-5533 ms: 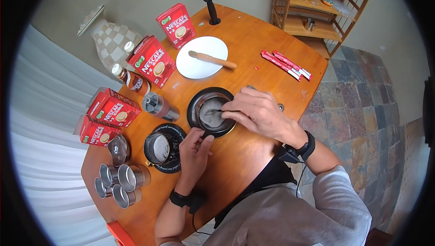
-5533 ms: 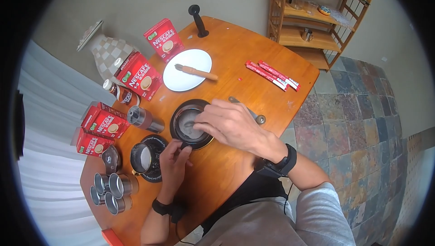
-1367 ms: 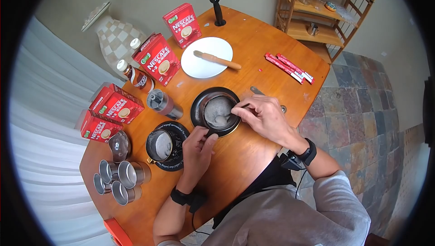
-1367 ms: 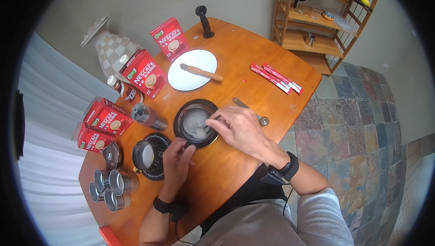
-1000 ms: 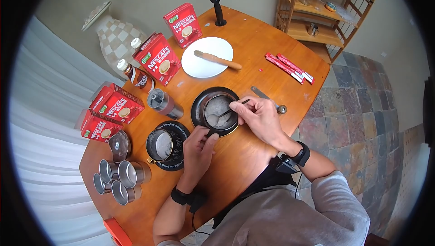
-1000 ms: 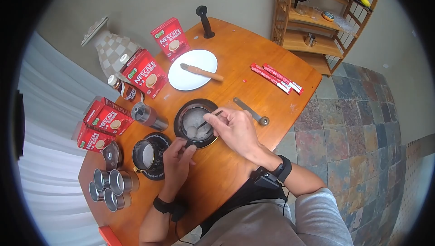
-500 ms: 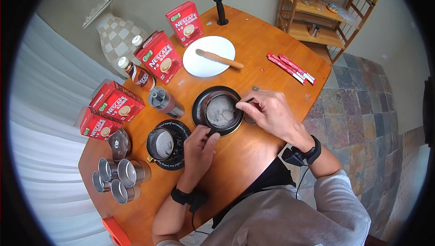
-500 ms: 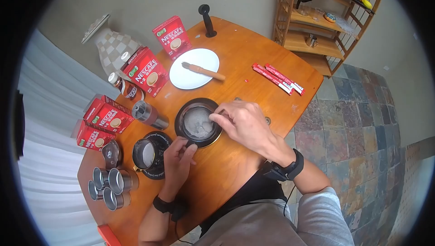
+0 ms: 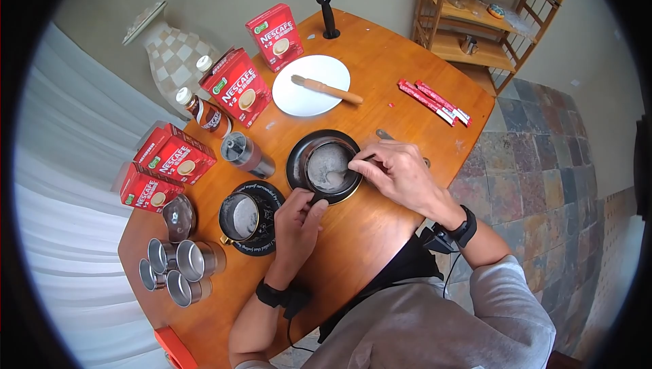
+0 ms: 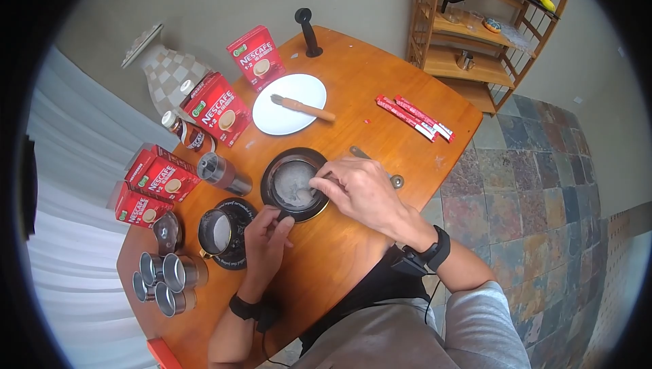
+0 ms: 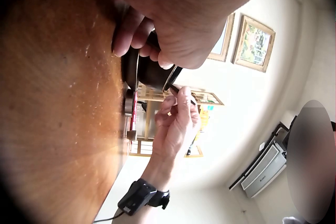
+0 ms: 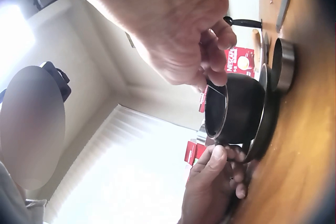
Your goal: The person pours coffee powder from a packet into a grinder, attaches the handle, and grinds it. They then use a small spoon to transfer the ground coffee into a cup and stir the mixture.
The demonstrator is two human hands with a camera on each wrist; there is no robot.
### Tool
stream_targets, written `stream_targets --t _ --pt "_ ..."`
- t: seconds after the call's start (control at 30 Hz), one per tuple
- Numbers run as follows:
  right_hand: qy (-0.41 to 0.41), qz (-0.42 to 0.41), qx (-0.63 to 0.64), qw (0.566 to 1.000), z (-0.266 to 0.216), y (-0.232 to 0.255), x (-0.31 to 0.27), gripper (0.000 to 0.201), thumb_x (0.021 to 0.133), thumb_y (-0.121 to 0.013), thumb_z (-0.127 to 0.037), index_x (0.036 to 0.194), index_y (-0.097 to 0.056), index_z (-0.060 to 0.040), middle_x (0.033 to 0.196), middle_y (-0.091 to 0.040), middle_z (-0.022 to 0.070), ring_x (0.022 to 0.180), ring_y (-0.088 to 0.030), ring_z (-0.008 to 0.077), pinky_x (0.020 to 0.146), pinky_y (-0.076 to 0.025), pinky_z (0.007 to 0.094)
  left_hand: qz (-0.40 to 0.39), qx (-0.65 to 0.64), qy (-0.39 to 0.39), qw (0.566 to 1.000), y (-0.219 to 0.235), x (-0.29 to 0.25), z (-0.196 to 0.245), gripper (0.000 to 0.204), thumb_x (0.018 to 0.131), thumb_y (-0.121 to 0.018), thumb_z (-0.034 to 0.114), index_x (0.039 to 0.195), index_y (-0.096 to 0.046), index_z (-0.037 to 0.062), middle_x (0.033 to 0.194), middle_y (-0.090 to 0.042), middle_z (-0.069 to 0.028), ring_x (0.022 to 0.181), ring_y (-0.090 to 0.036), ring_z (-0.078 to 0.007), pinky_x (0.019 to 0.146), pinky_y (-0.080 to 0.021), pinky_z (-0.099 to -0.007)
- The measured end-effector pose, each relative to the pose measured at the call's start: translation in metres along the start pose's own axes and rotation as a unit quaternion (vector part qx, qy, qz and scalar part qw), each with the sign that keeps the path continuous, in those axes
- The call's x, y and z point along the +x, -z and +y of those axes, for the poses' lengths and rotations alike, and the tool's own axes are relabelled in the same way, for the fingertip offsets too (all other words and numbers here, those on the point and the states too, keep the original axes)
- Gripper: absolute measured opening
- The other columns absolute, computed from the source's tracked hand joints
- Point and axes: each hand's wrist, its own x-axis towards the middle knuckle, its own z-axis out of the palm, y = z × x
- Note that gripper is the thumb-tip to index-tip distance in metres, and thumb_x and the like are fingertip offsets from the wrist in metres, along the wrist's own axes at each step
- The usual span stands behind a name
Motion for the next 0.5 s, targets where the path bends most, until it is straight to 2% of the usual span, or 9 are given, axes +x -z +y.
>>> stream_targets --t 0.17,0.27,0.37,0.47,0.5 --pt "-0.087 0.021 0.030 0.996 0.000 -0.011 -0.007 0.020 0.095 -0.077 -0.019 0.092 -0.076 0.0001 0.071 -0.068 0.0158 0.056 -0.062 0.0281 0.054 -0.047 0.0380 0.000 -0.003 0.003 1.000 0.000 0.000 0.000 0.011 0.099 -0.070 0.002 0.100 -0.063 -0.0071 0.096 -0.057 -0.0030 0.070 -0.054 -0.0046 0.052 -0.053 -0.0216" --pt "-0.103 0.033 0.077 0.991 0.001 -0.021 -0.009 0.020 0.096 -0.077 -0.019 0.094 -0.076 0.0006 0.066 -0.064 0.0147 0.052 -0.057 0.0209 0.051 -0.044 0.0356 0.000 -0.007 0.004 1.000 0.000 0.000 -0.001 0.011 0.099 -0.070 0.003 0.100 -0.063 -0.0069 0.096 -0.057 -0.0031 0.070 -0.054 -0.0047 0.052 -0.052 -0.0217" --pt "-0.136 0.019 0.094 0.986 0.002 -0.026 -0.008 0.023 0.101 -0.074 -0.022 0.097 -0.078 0.0005 0.063 -0.066 0.0036 0.056 -0.057 0.0059 0.051 -0.044 0.0274 0.001 -0.009 0.004 1.000 0.000 0.000 0.000 0.012 0.099 -0.070 0.003 0.099 -0.063 -0.0067 0.094 -0.057 -0.0033 0.069 -0.054 -0.0048 0.052 -0.052 -0.0219" --pt "-0.227 0.030 0.177 0.957 -0.006 -0.027 -0.002 0.023 0.100 -0.074 -0.021 0.094 -0.077 0.0010 0.062 -0.064 0.0054 0.054 -0.055 0.0070 0.051 -0.043 0.0287 0.002 -0.003 -0.001 1.000 0.000 0.001 0.001 0.012 0.099 -0.070 0.004 0.099 -0.064 -0.0064 0.092 -0.057 -0.0033 0.068 -0.054 -0.0051 0.052 -0.052 -0.0223" --pt "-0.240 0.039 0.213 0.946 -0.005 -0.028 0.000 0.024 0.101 -0.073 -0.022 0.094 -0.076 0.0012 0.063 -0.065 0.0036 0.055 -0.054 0.0060 0.051 -0.042 0.0273 0.003 -0.001 0.000 1.000 0.000 0.001 0.000 0.012 0.099 -0.070 0.005 0.099 -0.064 -0.0063 0.091 -0.057 -0.0033 0.068 -0.054 -0.0052 0.052 -0.052 -0.0225"
